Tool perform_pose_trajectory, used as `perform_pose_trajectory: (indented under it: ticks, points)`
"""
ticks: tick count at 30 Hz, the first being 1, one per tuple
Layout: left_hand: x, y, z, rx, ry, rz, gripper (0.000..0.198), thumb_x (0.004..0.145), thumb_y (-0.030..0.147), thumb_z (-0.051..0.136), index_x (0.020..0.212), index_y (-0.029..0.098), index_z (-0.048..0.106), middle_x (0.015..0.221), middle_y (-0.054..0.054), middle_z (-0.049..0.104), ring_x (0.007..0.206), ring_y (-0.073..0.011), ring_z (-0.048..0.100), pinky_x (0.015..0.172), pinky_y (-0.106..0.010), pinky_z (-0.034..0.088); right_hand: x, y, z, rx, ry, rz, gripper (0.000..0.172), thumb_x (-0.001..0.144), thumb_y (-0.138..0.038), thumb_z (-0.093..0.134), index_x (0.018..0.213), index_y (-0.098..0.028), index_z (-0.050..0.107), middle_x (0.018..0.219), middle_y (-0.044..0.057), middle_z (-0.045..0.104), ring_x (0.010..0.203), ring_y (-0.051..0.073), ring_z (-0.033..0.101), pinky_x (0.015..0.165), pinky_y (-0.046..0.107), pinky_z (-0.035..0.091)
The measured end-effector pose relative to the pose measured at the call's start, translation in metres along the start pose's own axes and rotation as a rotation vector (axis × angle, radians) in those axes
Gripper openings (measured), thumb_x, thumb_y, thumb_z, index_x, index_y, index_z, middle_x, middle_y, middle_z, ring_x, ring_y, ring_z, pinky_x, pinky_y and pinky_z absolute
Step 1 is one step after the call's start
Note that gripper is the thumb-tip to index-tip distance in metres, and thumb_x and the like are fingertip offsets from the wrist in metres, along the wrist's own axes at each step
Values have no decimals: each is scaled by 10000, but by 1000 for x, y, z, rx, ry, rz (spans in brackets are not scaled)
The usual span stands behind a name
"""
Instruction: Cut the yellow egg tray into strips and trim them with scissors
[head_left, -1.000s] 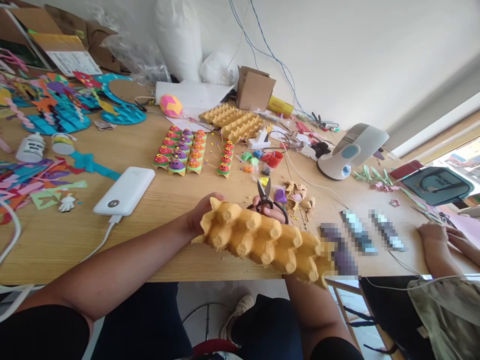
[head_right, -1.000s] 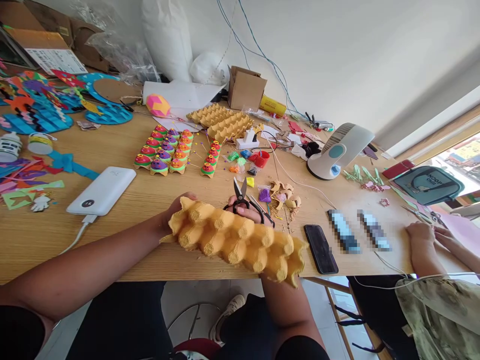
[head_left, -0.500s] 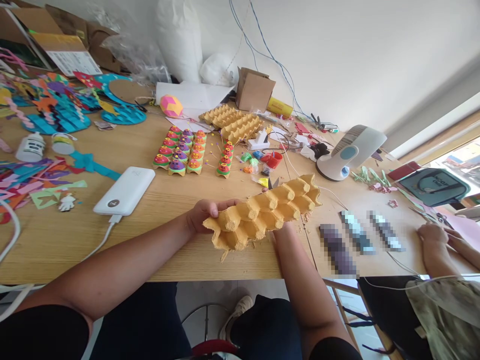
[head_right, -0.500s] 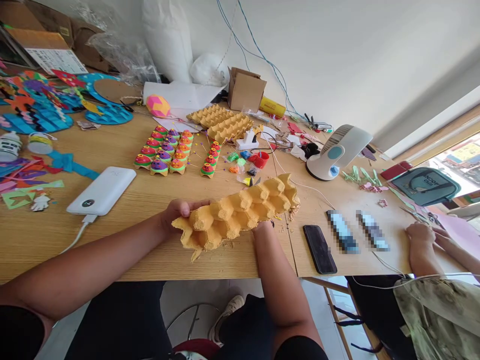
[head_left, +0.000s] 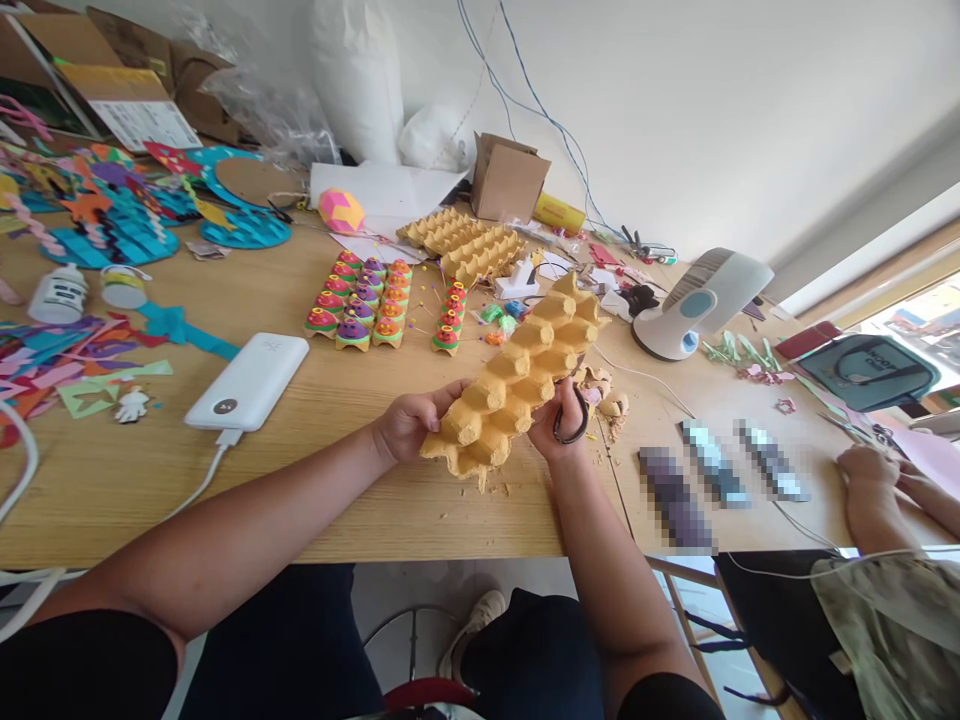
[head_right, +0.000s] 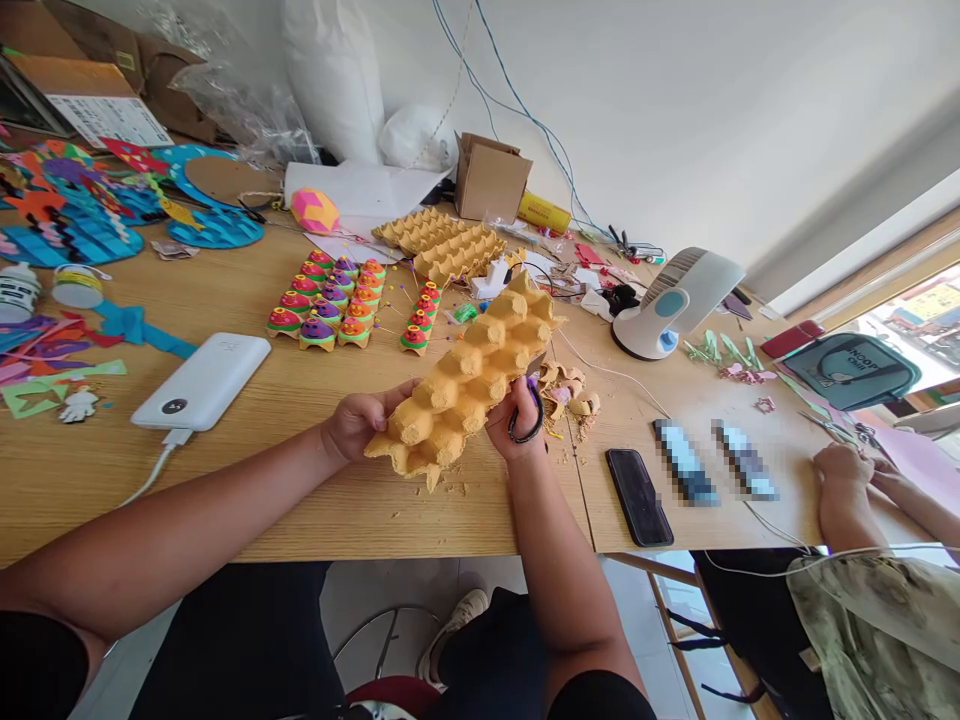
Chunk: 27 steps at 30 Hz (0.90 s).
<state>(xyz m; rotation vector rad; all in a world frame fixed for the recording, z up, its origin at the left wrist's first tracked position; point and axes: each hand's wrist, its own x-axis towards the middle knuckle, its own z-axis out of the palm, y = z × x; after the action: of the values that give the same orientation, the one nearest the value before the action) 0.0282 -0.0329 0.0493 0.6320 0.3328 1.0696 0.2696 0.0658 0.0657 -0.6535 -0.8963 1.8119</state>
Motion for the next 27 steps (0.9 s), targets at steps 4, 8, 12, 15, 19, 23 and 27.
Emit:
perform_pose_trajectory:
  ticks: [4,8,12,15,19,23,27]
  points:
    - [2,-1,-2,5,11,-9,690,658,251,790,1348,222,787,1291,-120,862,1172,-385,825,984,-505,653,-2,0,5,-232,-56,-53,479,825,-690,870,1100,-309,778,1223,109,890,1369,416,812,1004,585,740]
    - [6,-4,-2,44,13,-27,819,817,531,875,1546,199,708,1350,-178,849,1242,-458,821,1015,-555,666,-2,-1,10,-327,-35,-68,471,766,-719,882,962,-316,737,1125,109,893,1286,425,840,929,579,749]
    - [8,-9,5,101,-13,-27,817,874,560,958,1586,247,710,1420,-152,848,1301,-404,818,1016,-470,681,-5,-1,14,-370,-98,4,562,736,-759,885,1043,-304,765,1004,116,879,1231,435,852,878,580,750]
    - [8,-13,11,128,-20,-10,791,844,417,1033,1564,275,736,1467,-131,839,1299,-359,821,1050,-446,683,-7,-2,15,-404,-117,33,591,765,-770,871,1096,-290,773,952,104,865,1203,421,856,859,553,745]
    - [8,-16,10,143,11,-8,814,800,256,1045,1552,272,736,1441,-133,847,1250,-355,839,1061,-471,691,-8,-2,13,-387,-143,39,599,789,-778,877,1104,-281,763,979,92,867,1173,398,856,864,518,734]
    - [7,-15,7,118,46,24,793,777,194,1007,1521,270,746,1408,-121,856,1238,-349,837,1042,-456,693,-1,3,8,-415,-24,-47,657,846,-897,787,1114,-303,708,882,36,802,986,317,843,777,435,691]
    - [6,-10,8,103,121,84,850,785,182,977,1581,307,706,1489,-117,826,1291,-355,819,1059,-476,683,8,9,2,-410,49,-139,681,904,-914,743,1216,-318,632,820,-28,707,743,207,732,663,338,584]
